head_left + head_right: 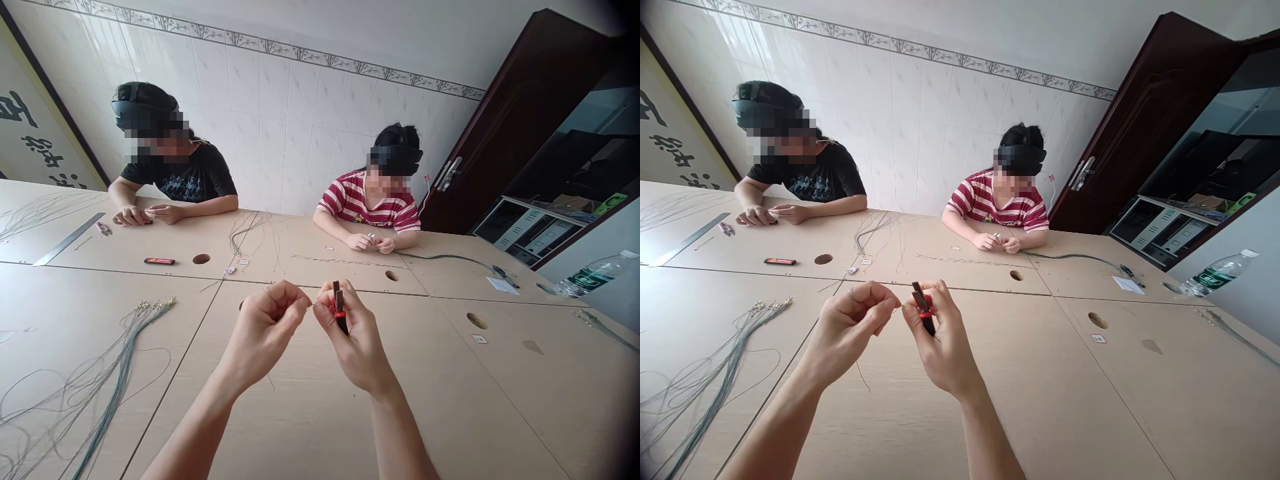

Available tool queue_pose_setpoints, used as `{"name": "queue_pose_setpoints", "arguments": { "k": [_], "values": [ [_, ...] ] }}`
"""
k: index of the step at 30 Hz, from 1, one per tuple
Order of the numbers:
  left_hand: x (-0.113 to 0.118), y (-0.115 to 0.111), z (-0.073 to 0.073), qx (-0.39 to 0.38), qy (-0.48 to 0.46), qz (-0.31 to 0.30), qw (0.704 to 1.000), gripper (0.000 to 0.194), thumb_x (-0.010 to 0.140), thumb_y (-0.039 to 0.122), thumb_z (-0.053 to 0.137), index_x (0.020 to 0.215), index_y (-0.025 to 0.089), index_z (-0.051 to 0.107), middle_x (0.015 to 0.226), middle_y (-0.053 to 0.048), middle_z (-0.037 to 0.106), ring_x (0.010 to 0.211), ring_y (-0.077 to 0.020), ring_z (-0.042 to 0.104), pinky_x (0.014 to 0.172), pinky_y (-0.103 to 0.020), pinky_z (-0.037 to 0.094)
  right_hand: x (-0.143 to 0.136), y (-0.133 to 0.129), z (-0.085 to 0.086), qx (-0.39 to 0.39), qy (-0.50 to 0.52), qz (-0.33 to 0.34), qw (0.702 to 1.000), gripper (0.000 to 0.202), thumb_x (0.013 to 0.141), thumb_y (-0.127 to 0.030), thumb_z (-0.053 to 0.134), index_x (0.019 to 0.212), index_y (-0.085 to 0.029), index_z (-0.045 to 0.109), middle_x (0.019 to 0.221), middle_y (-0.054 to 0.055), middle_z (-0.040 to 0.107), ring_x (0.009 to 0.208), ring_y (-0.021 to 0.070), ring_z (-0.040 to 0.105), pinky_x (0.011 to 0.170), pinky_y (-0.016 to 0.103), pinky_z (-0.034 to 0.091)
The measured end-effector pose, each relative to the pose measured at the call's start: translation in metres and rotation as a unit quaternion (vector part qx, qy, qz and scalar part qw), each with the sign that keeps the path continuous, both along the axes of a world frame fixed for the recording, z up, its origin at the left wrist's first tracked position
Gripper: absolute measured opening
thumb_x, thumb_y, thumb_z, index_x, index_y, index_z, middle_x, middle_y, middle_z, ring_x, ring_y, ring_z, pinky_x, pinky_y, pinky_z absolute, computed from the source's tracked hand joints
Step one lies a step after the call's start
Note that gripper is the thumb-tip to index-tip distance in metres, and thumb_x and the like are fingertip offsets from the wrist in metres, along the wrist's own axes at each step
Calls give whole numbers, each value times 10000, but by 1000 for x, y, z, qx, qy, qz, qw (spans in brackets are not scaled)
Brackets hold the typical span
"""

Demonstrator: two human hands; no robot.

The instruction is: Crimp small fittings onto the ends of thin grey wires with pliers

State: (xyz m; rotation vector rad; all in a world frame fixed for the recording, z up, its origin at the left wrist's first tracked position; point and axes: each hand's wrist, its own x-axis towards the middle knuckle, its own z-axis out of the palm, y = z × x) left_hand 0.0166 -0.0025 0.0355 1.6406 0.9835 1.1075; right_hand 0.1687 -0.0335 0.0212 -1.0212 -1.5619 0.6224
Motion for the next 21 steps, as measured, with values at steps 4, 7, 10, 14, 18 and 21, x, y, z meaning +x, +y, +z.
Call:
{"name": "queue_pose_setpoints", "arguments": {
  "k": [4,7,10,14,18,21],
  "values": [
    [1,1,0,-7,-7,-3,1000,163,847,263,571,712,170,583,540,69,388,495,-67,294,436,-187,238,0,0,0,-2,0,-4,1000,167,973,-241,497,808,-218,490,874,2,473,815,143,447,750,279,361],
    [0,0,-1,-16,-10,-8,1000,168,850,277,576,719,172,582,543,68,391,500,-69,297,440,-188,242,0,1,-1,-6,1,-2,1000,160,972,-244,500,814,-219,495,883,4,475,821,145,445,758,280,361],
    [-1,0,-2,-28,-15,-15,999,183,864,294,564,725,175,579,537,68,388,501,-71,301,444,-190,249,-1,1,-2,-6,2,-1,1000,161,973,-247,499,815,-220,495,874,4,470,824,147,445,763,281,363],
    [1,1,-1,-41,-35,-27,998,177,868,291,559,734,177,563,544,68,405,505,-70,323,457,-190,263,-1,1,-1,-7,2,-10,1000,163,973,-247,500,814,-221,483,860,-5,453,791,138,437,739,275,362],
    [1,1,1,-74,-53,-36,995,190,863,293,564,719,171,544,517,79,390,482,-60,289,447,-192,231,-1,2,0,-3,-2,-10,1000,172,974,-248,494,806,-221,474,851,-8,443,776,135,426,725,270,367],
    [1,0,2,-103,-66,-42,992,198,864,298,566,715,172,536,496,88,370,470,-54,267,444,-193,207,-2,1,1,5,-7,-16,1000,176,973,-240,493,800,-222,469,838,-9,445,783,136,430,732,269,373]
  ]
}}
